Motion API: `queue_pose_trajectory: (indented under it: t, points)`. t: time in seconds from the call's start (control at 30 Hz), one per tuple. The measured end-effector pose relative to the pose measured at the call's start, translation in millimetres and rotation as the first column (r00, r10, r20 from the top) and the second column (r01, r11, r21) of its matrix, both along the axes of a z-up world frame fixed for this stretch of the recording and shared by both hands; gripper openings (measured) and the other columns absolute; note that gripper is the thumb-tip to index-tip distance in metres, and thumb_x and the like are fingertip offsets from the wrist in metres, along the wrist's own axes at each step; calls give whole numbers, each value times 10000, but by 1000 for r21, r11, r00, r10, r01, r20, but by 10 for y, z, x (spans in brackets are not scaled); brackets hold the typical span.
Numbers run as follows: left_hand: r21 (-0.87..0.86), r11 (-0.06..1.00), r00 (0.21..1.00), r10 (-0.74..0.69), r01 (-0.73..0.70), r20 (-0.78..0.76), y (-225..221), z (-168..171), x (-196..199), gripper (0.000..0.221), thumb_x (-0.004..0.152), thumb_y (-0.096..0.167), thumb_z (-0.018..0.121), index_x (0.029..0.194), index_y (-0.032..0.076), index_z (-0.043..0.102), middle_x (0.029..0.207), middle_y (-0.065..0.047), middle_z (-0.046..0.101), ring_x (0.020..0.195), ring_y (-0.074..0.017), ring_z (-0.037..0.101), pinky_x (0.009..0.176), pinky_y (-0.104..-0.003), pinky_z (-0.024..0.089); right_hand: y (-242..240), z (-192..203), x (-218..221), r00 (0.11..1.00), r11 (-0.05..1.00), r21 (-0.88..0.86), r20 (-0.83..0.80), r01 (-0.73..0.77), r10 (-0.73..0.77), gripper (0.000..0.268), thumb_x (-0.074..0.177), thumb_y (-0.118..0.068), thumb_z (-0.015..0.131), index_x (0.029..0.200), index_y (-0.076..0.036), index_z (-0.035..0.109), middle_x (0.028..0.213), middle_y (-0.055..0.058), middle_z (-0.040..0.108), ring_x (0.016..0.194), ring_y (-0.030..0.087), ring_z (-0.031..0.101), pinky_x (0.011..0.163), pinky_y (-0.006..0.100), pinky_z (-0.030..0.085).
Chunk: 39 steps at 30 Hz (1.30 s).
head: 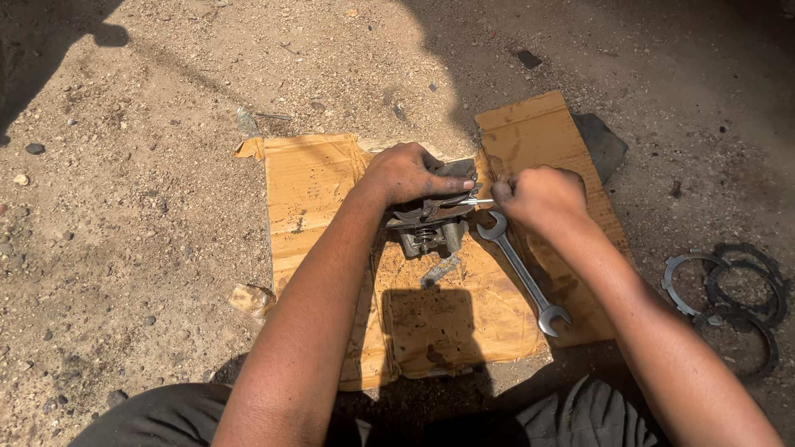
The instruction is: The person uses a screwdriver and a wrench to work on a metal engine component on a piece of cardboard on the ground.
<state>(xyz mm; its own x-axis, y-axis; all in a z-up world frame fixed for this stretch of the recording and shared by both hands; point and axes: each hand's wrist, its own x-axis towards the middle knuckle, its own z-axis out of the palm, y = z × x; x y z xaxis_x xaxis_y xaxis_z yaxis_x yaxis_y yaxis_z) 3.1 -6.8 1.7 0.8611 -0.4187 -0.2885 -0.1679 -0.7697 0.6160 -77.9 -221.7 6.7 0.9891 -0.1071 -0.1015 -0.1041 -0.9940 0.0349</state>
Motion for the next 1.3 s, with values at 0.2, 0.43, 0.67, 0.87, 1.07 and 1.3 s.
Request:
queue_pose_trajectory:
  t: [0.2, 0.43, 0.67, 0.87, 1.07, 1.3]
  points:
    - [-29, 999, 1000, 29, -28, 7, 24, -42, 17, 961, 487, 816, 805, 1038, 29, 789, 932, -170, 788, 891, -268, 790, 851, -430, 624, 191, 336, -181, 998, 996, -75, -30, -54, 52, 524, 1022, -556, 484, 964, -143, 800, 873, 163, 759, 860, 353, 733, 801, 471, 576]
    - [-29, 999, 999, 32, -31, 10, 35, -16, -12, 1003, 509, 814, 799, 1132, 29, 753, 1034, -201, 767, 957, -290, 763, 868, -453, 603, 92, 631, -350, 955, 994, 51, -277, -100, 110, 420, 909, -243, 663, 1326, -257, 616, 1100, 89, 740, 1051, 291, 701, 881, 465, 557]
    - [-23, 999, 1000, 24, -24, 3, 48, 7, -6, 1000, 503, 802, 807, 1137, 29, 765, 1061, -194, 769, 981, -283, 761, 903, -433, 595, -203, 377, -313, 956, 956, -108, 78, -272, 281, 310, 840, -94, 694, 1143, -145, 736, 1030, 115, 712, 1042, 335, 700, 873, 449, 565]
    - [-10, 1000, 1000, -5, 5, 6, 62, 27, -7, 922, 520, 791, 796, 1086, 63, 801, 1024, -171, 790, 949, -273, 778, 899, -422, 592, -149, 526, -271, 972, 973, 45, -43, -227, 229, 407, 840, -326, 770, 1220, -187, 716, 998, 137, 737, 927, 360, 710, 798, 475, 564]
    - [-7, 1000, 1000, -15, 15, 6, 54, 27, -27, 891, 535, 787, 789, 1069, 74, 811, 1001, -163, 795, 929, -272, 781, 888, -416, 600, 41, 878, -357, 983, 992, -120, -186, -29, 7, 449, 876, -543, 707, 1160, -198, 755, 885, 89, 764, 837, 231, 751, 756, 404, 605]
    - [-37, 999, 1000, -5, 6, 23, 63, 26, -19, 894, 523, 776, 819, 1085, 80, 802, 1038, -162, 783, 969, -270, 770, 908, -422, 583, 117, 749, -377, 995, 967, -239, -69, -85, 71, 485, 899, -618, 660, 971, -161, 805, 873, 90, 756, 871, 265, 735, 759, 400, 595]
